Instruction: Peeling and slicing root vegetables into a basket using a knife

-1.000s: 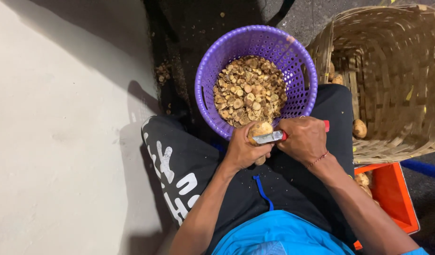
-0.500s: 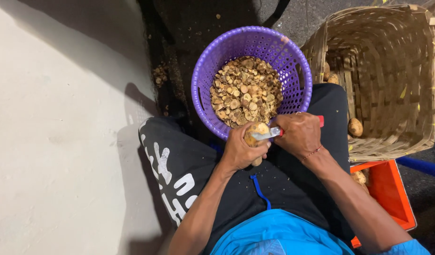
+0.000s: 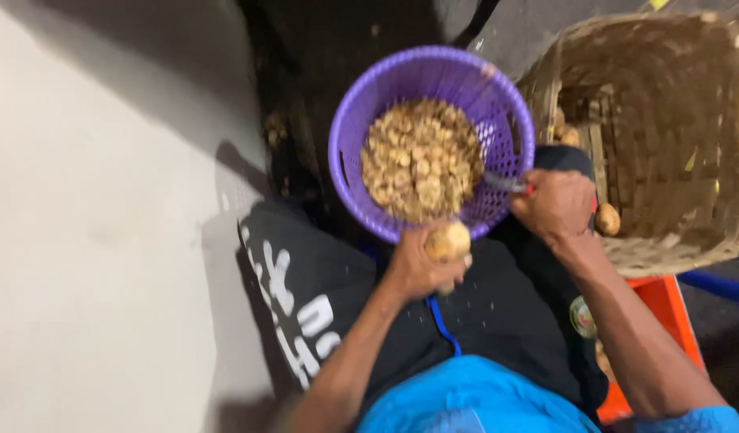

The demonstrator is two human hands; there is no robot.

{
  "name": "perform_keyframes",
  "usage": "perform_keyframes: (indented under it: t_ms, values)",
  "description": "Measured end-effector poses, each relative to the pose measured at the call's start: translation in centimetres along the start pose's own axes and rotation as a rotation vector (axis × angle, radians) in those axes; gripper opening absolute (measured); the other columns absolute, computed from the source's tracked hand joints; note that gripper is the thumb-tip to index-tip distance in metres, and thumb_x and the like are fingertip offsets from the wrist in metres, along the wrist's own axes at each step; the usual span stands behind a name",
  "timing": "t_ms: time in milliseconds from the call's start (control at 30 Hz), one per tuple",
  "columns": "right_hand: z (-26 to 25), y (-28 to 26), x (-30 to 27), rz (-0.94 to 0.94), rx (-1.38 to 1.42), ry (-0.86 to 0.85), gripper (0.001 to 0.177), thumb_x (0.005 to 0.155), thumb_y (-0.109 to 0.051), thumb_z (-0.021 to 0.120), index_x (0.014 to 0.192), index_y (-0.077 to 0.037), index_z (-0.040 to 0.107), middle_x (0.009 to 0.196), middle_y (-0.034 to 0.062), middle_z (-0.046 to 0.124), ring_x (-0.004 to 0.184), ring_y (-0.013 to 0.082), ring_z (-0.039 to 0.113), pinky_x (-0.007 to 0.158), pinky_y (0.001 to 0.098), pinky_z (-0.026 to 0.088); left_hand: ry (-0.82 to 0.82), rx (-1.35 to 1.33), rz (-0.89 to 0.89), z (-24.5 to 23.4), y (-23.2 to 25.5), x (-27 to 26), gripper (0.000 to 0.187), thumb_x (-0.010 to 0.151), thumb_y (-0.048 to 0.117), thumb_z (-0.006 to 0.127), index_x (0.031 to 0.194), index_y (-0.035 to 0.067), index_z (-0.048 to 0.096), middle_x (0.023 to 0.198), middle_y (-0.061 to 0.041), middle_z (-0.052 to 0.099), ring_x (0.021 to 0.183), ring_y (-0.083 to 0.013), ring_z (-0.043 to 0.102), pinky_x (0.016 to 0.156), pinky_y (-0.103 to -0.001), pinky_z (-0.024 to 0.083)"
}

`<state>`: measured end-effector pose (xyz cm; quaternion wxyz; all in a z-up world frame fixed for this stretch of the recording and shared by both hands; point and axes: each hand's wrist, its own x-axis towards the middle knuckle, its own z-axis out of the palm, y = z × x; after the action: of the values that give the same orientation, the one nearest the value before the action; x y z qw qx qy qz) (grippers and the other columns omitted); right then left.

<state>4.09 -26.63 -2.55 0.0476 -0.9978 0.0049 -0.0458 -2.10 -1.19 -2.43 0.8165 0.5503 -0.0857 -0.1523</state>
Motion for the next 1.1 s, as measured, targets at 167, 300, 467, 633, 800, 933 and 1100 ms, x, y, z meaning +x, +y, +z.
perform_keyframes:
  t_ms: [167,300,467,633,800,933,1100]
  values:
    - [-0.8,-3.3,-0.1,0.273,0.195,-0.225,0.016,0.079,-0.039,0.074,0.076,-0.023,0.075,0.061,0.0120,0.068,0.074,0.0425,0.072,0.065,0.0522,0.055,0.206,-0.153,-0.040,-0.6,0.1,2.8,0.031,0.076,0.007,0.078,0.102,-0.001,0.063,0.061,-0.016,0.069,0.057,-0.0210,0.073,0.063,-0.032,0.060]
    - [-4.5,-8.6,-2.7,0.270,0.699,-0.370,0.021,0.078,-0.023,0.075,0.097,-0.015,0.079,0.078,0.0214,0.073,0.080,0.0412,0.072,0.073,0.0511,0.054,0.370,-0.287,-0.103,-1.8,-2.7,2.7,0.032,0.093,0.027,0.072,0.111,0.002,0.062,0.089,-0.016,0.075,0.081,-0.0203,0.076,0.074,-0.032,0.060]
    - [-5.5,-10.9,-3.2,0.355,1.072,-0.502,0.027,0.085,-0.032,0.080,0.104,-0.013,0.080,0.069,0.0080,0.069,0.069,0.0177,0.059,0.064,0.0320,0.050,0.301,-0.226,-0.036,0.0,0.3,2.4,0.060,0.098,0.047,0.062,0.130,-0.003,0.052,0.126,-0.021,0.061,0.112,-0.0261,0.060,0.097,-0.040,0.050]
    - [-8.4,-10.0,-3.7,0.476,1.309,-0.456,0.027,0.086,-0.023,0.082,0.106,-0.005,0.081,0.058,0.0018,0.057,0.052,0.0086,0.047,0.048,0.0221,0.041,0.118,-0.173,0.045,0.4,2.2,2.0,0.081,0.090,0.066,0.062,0.133,-0.002,0.050,0.139,-0.022,0.056,0.130,-0.0303,0.053,0.112,-0.046,0.041]
    - [-10.1,-5.4,-3.6,0.620,1.532,-0.125,0.014,0.095,-0.018,0.073,0.106,-0.011,0.075,0.050,-0.0047,0.044,0.036,0.0024,0.040,0.033,0.0202,0.033,0.140,-0.189,0.081,-0.4,1.6,2.5,0.047,0.088,0.004,0.077,0.127,0.001,0.051,0.119,-0.013,0.065,0.113,-0.0231,0.064,0.098,-0.034,0.054]
    - [-9.4,4.1,-4.2,0.781,1.469,-0.001,0.021,0.102,-0.037,0.066,0.111,-0.018,0.067,0.094,-0.0072,0.067,0.073,0.0008,0.057,0.059,0.0171,0.042,0.324,0.011,-0.004,-1.2,2.3,2.0,0.012,0.095,0.012,0.069,0.099,0.002,0.065,0.083,-0.014,0.073,0.050,-0.0111,0.058,0.049,-0.023,0.052]
    - [-7.3,13.5,-5.4,0.828,1.888,-0.008,0.032,0.104,-0.046,0.063,0.096,-0.014,0.060,0.098,0.0030,0.066,0.041,0.0016,0.023,0.047,0.0199,0.021,0.502,0.202,-0.015,-1.3,3.7,1.3,0.054,0.106,0.032,0.045,0.061,0.007,0.057,0.047,-0.007,0.057,0.057,-0.0199,0.069,0.064,-0.033,0.054]
